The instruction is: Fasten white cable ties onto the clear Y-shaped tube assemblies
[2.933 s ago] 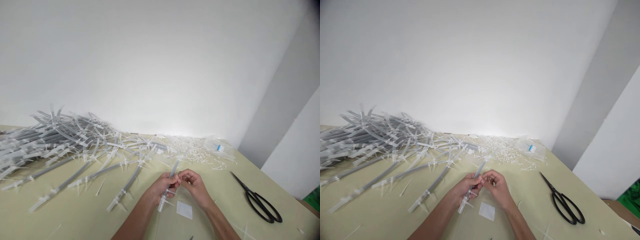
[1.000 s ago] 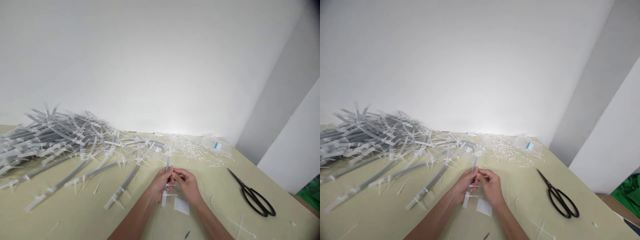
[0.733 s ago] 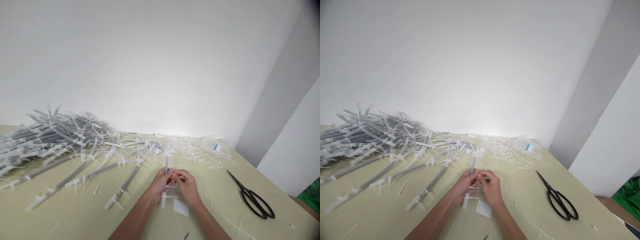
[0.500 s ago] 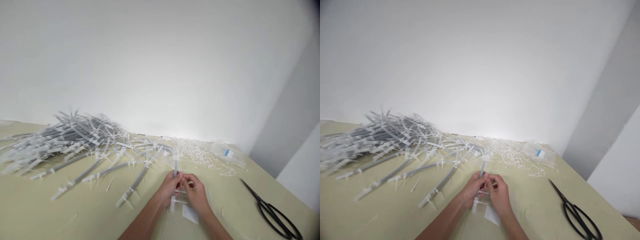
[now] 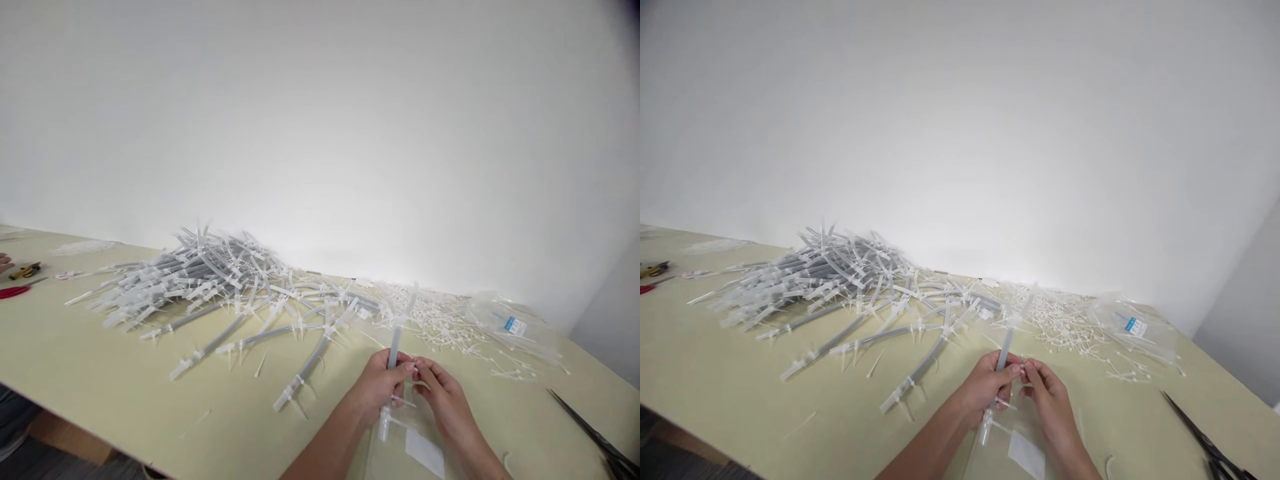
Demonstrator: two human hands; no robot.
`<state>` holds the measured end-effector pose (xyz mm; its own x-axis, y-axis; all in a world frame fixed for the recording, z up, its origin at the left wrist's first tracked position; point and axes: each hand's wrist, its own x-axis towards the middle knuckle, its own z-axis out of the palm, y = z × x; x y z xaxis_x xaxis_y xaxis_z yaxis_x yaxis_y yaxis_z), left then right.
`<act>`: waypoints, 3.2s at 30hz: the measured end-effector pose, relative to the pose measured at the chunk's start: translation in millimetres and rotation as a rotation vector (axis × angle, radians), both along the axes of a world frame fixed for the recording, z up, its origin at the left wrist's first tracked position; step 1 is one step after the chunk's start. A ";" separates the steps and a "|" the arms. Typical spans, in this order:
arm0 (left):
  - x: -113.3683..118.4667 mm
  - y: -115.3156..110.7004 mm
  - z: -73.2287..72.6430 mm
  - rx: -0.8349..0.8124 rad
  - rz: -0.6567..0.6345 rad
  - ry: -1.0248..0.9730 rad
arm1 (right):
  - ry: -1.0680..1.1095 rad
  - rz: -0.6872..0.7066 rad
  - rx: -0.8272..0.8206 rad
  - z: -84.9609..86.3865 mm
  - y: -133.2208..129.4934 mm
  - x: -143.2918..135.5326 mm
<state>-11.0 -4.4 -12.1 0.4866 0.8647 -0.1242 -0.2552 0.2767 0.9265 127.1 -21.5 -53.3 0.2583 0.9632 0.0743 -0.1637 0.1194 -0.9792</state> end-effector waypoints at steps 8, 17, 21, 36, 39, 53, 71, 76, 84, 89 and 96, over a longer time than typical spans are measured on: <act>0.3 6.5 -3.7 0.031 0.161 0.067 | 0.237 0.021 -0.084 7.7 -5.7 -5.7; 1.7 13.4 -3.4 0.117 0.206 0.103 | 0.208 -0.007 -0.031 14.5 -5.9 -9.7; 2.6 13.4 -2.5 0.110 0.216 0.097 | 0.204 0.004 -0.022 15.2 -5.3 -9.9; -4.1 9.0 1.3 -0.020 0.081 0.017 | 0.250 0.090 -0.008 18.2 -9.9 -15.2; -4.8 8.3 2.6 -0.007 0.060 0.004 | 0.317 0.087 -0.018 18.9 -8.5 -15.0; -5.7 8.1 6.3 0.119 -0.043 0.013 | 0.564 0.186 -0.107 30.5 -11.9 -10.0; -2.1 11.1 5.3 0.268 0.070 0.263 | 0.503 0.238 -0.075 23.5 -10.6 -16.0; -1.4 12.5 2.1 0.246 0.094 0.295 | 0.486 0.223 -0.075 23.5 -10.6 -17.7; 0.1 12.4 1.0 0.256 0.169 0.342 | 0.471 0.191 -0.074 23.6 -10.3 -17.1; -0.6 15.0 -2.8 0.295 0.179 0.346 | 0.451 0.180 -0.067 22.8 -10.3 -15.5; -2.7 12.3 0.4 0.333 0.083 0.275 | 0.490 0.252 -0.093 27.4 -13.2 -11.2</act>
